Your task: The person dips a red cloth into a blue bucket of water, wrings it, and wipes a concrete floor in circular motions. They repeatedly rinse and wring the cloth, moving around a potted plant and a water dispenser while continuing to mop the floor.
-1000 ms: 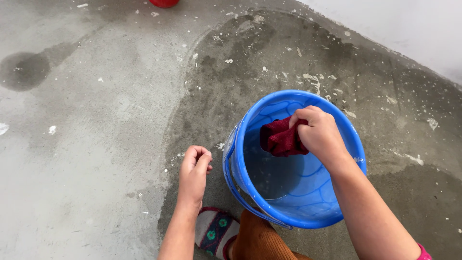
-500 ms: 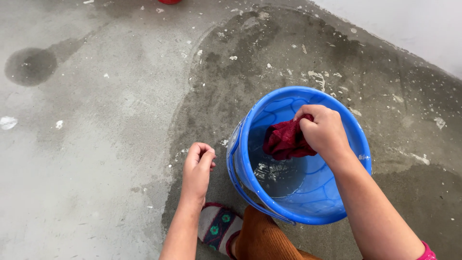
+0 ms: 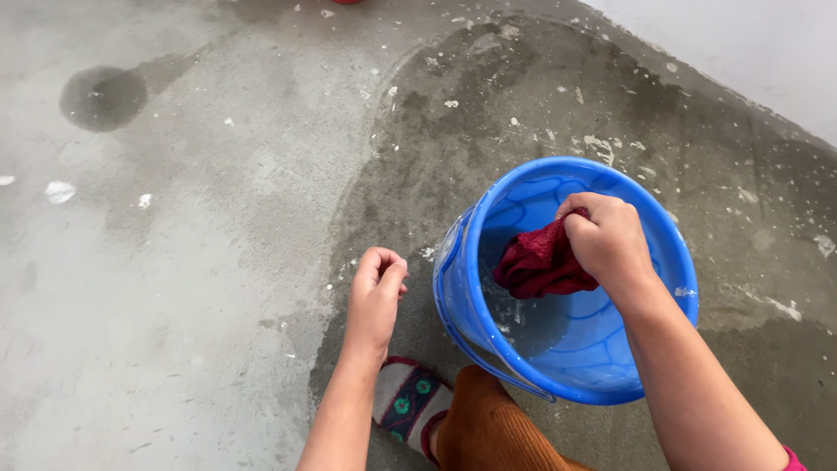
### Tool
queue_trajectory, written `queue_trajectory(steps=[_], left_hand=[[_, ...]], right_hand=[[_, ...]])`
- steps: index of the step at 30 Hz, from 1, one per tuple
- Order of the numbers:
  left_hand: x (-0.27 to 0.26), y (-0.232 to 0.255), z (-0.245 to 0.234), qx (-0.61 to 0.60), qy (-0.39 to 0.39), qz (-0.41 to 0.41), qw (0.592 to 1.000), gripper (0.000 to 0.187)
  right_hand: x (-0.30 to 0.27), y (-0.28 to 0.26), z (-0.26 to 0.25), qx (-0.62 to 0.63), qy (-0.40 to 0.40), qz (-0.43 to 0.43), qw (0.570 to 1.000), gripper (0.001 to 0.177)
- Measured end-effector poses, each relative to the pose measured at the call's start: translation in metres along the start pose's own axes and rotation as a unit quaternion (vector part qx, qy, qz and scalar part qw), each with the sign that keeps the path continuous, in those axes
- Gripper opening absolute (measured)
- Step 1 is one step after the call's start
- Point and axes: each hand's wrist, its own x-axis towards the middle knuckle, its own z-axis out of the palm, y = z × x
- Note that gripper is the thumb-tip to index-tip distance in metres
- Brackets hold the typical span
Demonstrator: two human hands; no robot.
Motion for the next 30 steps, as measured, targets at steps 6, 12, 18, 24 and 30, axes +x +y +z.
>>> queue_trajectory(steps=[6,12,18,24,30], left_hand=[[-0.006,0.004,-0.003,0.009,0.008,0.014,1.000,0.009],[-0.013,0.007,-0.002,0.019,0.007,0.020,1.000,0.010],[-0.020,0.016,-0.003,0.027,0.013,0.026,0.999,0.009],[-0.024,0.025,-0.015,0.006,0.028,0.027,0.999,0.010],[-0.028,0.024,-0.046,-0.026,0.062,0.041,0.997,0.009]], right_hand=[[-0.004,-0.005,-0.001,0.011,0.004,0.005,1.000,0.024],[-0.006,-0.006,-0.006,0.037,0.000,-0.004,0.999,0.023],[-0.011,-0.012,-0.009,0.023,0.022,-0.026,0.999,0.023],[0.007,0.046,0.000,0.021,-0.101,-0.002,0.995,0.024],[0.039,0.110,-0.047,0.357,-0.113,0.149,0.915,0.026]])
